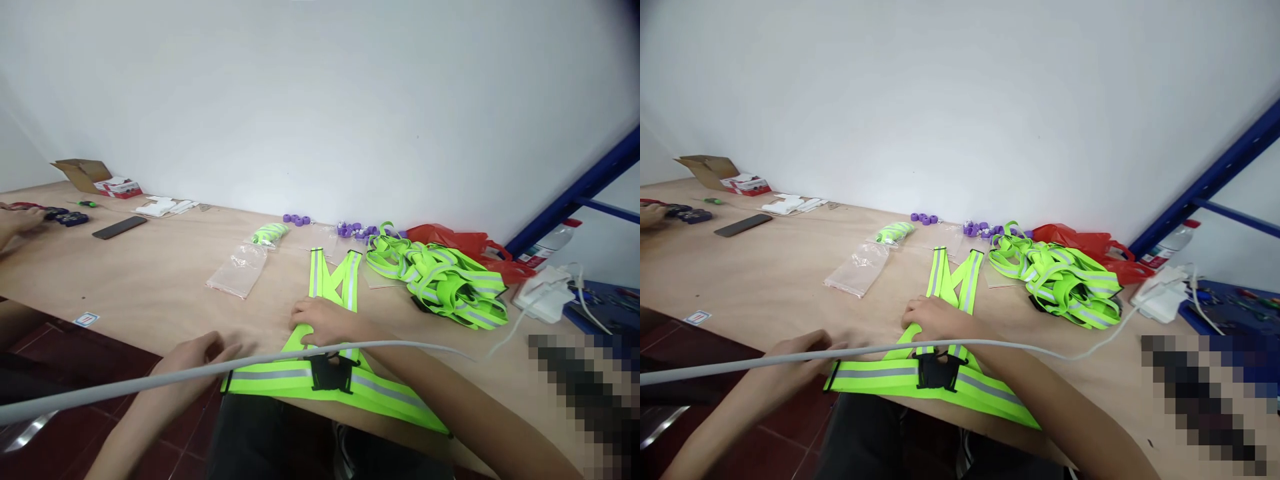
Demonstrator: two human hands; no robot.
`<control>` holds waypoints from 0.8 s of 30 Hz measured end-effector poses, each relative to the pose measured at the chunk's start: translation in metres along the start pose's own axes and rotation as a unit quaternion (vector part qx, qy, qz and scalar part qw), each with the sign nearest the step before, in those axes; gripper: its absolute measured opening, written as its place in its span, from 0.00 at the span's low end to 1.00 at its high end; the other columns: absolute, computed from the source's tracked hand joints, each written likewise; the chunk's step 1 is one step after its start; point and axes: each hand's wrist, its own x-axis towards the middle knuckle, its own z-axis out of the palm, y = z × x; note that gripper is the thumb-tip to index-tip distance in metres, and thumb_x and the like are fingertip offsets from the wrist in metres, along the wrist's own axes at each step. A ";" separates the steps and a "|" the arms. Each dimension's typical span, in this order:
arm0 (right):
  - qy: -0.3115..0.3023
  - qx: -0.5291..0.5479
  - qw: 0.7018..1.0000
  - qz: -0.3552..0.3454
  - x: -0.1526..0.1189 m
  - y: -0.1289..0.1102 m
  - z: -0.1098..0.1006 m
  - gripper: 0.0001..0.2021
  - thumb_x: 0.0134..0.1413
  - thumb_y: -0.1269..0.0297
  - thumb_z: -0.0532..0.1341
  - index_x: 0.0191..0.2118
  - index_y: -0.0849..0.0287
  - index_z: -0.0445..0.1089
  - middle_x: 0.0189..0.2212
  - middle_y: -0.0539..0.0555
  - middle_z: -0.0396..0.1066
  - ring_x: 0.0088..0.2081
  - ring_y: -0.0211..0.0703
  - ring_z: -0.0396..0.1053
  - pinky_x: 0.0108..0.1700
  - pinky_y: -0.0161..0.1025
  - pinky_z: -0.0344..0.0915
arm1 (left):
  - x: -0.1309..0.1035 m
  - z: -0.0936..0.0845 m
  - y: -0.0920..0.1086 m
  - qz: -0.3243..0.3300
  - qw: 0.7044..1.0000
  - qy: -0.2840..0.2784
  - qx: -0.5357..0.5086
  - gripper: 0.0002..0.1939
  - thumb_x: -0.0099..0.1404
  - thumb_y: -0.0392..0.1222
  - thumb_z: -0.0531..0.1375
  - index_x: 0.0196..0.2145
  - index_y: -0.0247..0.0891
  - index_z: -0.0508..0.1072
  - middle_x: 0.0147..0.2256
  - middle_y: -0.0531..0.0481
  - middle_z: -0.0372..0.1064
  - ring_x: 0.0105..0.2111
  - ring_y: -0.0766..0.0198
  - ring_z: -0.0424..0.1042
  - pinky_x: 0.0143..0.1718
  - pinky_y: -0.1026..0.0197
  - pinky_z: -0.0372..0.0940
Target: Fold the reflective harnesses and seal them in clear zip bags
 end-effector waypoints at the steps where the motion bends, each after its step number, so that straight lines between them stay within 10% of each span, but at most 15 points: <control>1: -0.011 -0.003 1.000 -0.001 0.001 -0.002 -0.001 0.11 0.52 0.74 0.64 0.43 0.58 0.74 0.42 0.54 0.72 0.43 0.44 0.68 0.41 0.37 0.63 | -0.007 0.000 -0.012 -0.010 0.999 0.022 -0.042 0.19 0.57 0.62 0.62 0.26 0.43 0.76 0.25 0.47 0.75 0.30 0.48 0.75 0.28 0.59 0.64; 12: 0.020 -0.158 0.987 -0.003 0.001 -0.020 0.010 0.05 0.63 0.74 0.58 0.36 0.61 0.70 0.36 0.55 0.71 0.38 0.43 0.65 0.37 0.38 0.58 | -0.046 0.055 -0.026 -0.014 0.985 0.071 -0.154 0.21 0.57 0.62 0.65 0.25 0.40 0.72 0.22 0.54 0.67 0.25 0.59 0.68 0.26 0.64 0.63; 24: 0.089 -0.205 0.974 0.036 -0.010 -0.026 0.036 0.09 0.67 0.73 0.55 0.37 0.59 0.71 0.34 0.55 0.71 0.34 0.45 0.65 0.32 0.41 0.55 | -0.038 0.064 0.027 0.091 0.967 0.141 -0.194 0.15 0.65 0.56 0.59 0.31 0.42 0.65 0.30 0.52 0.66 0.34 0.58 0.70 0.36 0.62 0.65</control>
